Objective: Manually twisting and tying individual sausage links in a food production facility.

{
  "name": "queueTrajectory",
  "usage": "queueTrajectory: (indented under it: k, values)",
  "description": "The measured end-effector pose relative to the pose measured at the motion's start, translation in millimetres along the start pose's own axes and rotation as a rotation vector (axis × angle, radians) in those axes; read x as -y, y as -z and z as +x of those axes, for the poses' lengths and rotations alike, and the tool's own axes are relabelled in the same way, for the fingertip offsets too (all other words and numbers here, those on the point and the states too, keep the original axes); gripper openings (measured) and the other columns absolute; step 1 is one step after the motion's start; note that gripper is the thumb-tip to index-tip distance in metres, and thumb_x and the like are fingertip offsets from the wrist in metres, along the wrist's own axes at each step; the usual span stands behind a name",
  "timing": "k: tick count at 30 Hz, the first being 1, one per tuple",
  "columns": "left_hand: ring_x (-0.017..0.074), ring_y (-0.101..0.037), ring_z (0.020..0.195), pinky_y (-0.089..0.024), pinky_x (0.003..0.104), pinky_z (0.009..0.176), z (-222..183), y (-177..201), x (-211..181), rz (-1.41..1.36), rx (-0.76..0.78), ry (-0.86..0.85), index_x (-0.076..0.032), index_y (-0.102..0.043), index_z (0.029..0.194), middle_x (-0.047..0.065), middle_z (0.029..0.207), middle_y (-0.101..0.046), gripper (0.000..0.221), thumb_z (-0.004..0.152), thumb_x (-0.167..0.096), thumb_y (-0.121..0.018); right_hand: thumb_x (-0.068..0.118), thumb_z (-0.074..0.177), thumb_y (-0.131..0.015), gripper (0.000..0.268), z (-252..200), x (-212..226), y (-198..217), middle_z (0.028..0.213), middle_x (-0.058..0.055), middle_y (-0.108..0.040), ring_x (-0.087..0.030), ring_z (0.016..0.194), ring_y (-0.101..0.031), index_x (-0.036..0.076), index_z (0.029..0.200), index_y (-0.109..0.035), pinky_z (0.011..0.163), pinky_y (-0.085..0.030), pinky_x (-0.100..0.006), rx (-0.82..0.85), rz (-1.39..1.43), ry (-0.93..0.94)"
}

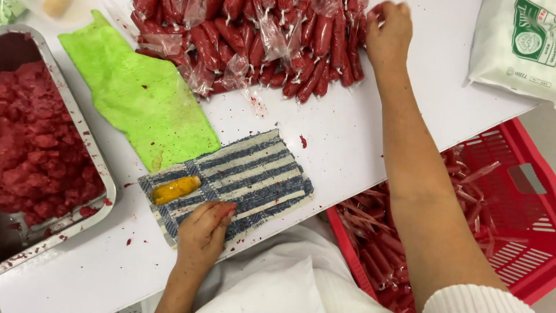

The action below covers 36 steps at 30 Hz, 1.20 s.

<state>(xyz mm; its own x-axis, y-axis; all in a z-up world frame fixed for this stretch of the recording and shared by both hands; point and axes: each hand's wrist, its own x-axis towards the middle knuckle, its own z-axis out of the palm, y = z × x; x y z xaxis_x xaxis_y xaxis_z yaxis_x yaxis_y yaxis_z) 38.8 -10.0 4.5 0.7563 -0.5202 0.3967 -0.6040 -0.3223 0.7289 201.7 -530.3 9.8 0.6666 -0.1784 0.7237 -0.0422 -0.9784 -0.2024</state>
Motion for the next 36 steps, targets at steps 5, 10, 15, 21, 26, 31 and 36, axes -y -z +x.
queueTrajectory:
  k: [5, 10, 15, 21, 26, 31, 36]
  values:
    - [0.0185, -0.070, 0.080, -0.060, 0.028, 0.071, 1, -1, 0, -0.003, -0.019, -0.019, -0.003, -0.073, 0.108, 0.010, 0.094, -0.071, 0.016, 0.095, -0.009, -0.065, 0.023, 0.099, -0.062, 0.040, 4, 68, 8, 0.114, -0.019, -0.051, -0.035, 0.106, -0.054, 0.002, 0.132, -0.051, 0.091, -0.053, -0.049, 0.597, -0.149, -0.512]
    - [0.0204, -0.070, 0.085, -0.059, 0.029, 0.073, -6, 1, 5, -0.030, -0.017, -0.003, -0.004, -0.072, 0.108, 0.009, 0.096, -0.072, 0.015, 0.096, -0.009, -0.063, 0.000, 0.079, -0.051, 0.024, -35, 13, -37, 0.089, -0.011, -0.059, -0.028, 0.071, -0.057, 0.007, 0.100, -0.062, 0.058, -0.044, -0.039, 0.246, 0.479, -0.794]
    - [0.0099, -0.069, 0.073, -0.055, 0.023, 0.055, 1, 7, 11, -0.053, -0.031, 0.167, -0.019, -0.073, 0.104, -0.004, 0.083, -0.071, 0.015, 0.100, -0.021, -0.058, 0.005, 0.095, -0.066, 0.027, -49, 113, 100, 0.083, -0.003, -0.066, -0.009, 0.074, -0.060, 0.004, 0.122, -0.071, 0.064, -0.048, -0.022, 0.249, 1.537, -1.059]
    - [0.0182, -0.065, 0.110, -0.054, 0.029, 0.099, 37, 11, -35, -0.472, -0.135, 0.203, -0.005, -0.055, 0.135, 0.010, 0.128, -0.061, 0.039, 0.099, -0.016, -0.066, 0.015, 0.104, -0.061, 0.014, -115, 267, 132, 0.098, -0.006, -0.062, -0.022, 0.092, -0.061, 0.006, 0.114, -0.064, 0.096, -0.054, -0.041, 0.579, 2.052, -0.835]
    - [0.0173, -0.064, 0.106, -0.052, 0.031, 0.094, 23, 3, -49, -0.495, -0.073, 0.357, -0.016, -0.037, 0.148, 0.000, 0.116, -0.063, 0.070, 0.091, -0.038, -0.071, 0.009, 0.099, -0.061, 0.006, -154, 355, 125, 0.081, -0.002, -0.049, -0.018, 0.080, -0.050, 0.009, 0.103, -0.058, 0.086, -0.045, -0.028, 0.405, 2.011, -0.908]
    - [0.0331, -0.073, 0.089, -0.059, 0.045, 0.078, -6, 17, -40, -0.351, -0.156, 0.261, -0.007, -0.052, 0.133, 0.016, 0.101, -0.070, 0.047, 0.096, -0.029, -0.072, 0.026, 0.108, -0.048, 0.024, -147, 338, 130, 0.091, -0.001, -0.051, -0.020, 0.098, -0.060, 0.012, 0.126, -0.055, 0.113, -0.052, -0.044, 0.457, 1.867, -0.610]
    - [0.0199, -0.058, 0.063, -0.040, 0.036, 0.055, -9, 62, -46, -0.189, 0.193, 0.315, -0.012, -0.059, 0.093, 0.002, 0.076, -0.064, 0.024, 0.102, -0.034, -0.053, 0.023, 0.103, -0.056, 0.036, -99, 356, 200, 0.131, -0.015, -0.046, -0.031, 0.137, -0.042, 0.004, 0.130, -0.043, 0.123, -0.035, -0.047, 0.179, 0.866, 0.312]
